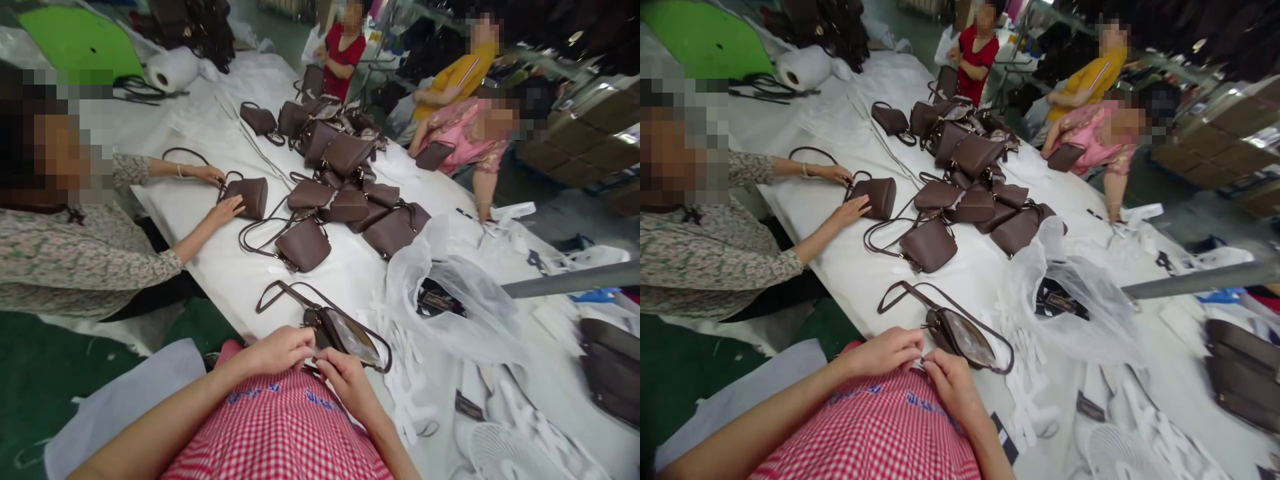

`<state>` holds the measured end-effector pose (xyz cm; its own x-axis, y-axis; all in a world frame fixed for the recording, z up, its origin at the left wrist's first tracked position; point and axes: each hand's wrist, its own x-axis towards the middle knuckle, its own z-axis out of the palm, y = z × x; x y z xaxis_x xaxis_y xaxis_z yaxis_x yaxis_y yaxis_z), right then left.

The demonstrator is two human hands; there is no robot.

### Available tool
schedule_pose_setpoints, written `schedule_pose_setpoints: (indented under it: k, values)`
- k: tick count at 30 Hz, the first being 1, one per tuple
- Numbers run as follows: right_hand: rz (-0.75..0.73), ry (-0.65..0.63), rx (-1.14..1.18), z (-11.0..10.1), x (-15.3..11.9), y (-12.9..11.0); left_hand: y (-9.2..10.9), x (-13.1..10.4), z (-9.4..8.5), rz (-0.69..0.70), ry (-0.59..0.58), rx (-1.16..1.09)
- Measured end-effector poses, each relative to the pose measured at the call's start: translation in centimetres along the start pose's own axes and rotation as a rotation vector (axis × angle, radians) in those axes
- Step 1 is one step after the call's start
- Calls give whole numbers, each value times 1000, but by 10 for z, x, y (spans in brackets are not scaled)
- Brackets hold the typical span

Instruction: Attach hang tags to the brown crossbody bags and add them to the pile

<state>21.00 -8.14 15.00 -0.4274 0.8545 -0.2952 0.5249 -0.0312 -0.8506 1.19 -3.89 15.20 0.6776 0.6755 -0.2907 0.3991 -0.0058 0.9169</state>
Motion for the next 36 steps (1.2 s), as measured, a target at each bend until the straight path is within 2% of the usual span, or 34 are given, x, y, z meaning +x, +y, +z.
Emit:
schedule_pose_setpoints:
  k: [2,4,6,9,12,15,17,20,24,29,33,36]
  values:
    - [-11,4,-101,-8,-2,-4,-11,7,-3,28,-103,-171]
    - [-35,56,-201,-24,-5,-8,-25,20,-6,27,-135,-268]
    - [-52,162,-246,-46,-12,-9,-44,37,-7,-23,-53,-222]
    - [18,353,-158,-85,-25,-7,-75,65,-5,-146,119,12]
    - [103,517,5,-115,-32,-3,-99,87,1,-167,122,65]
    - [135,590,63,-129,-27,-2,-110,97,9,-119,51,-7]
    - [136,566,-33,-132,-16,-2,-113,100,15,-83,28,-69]
    - [89,444,-195,-128,7,-2,-114,101,25,-43,68,-161]
    - [29,237,-308,-113,44,5,-113,101,36,-67,161,-301]
    - [23,2,-529,-92,87,17,-110,100,44,-53,229,-522]
    - [34,-138,-767,-80,106,17,-109,101,46,-24,285,-563]
    - [75,-186,-870,-73,113,16,-109,101,48,-6,319,-553]
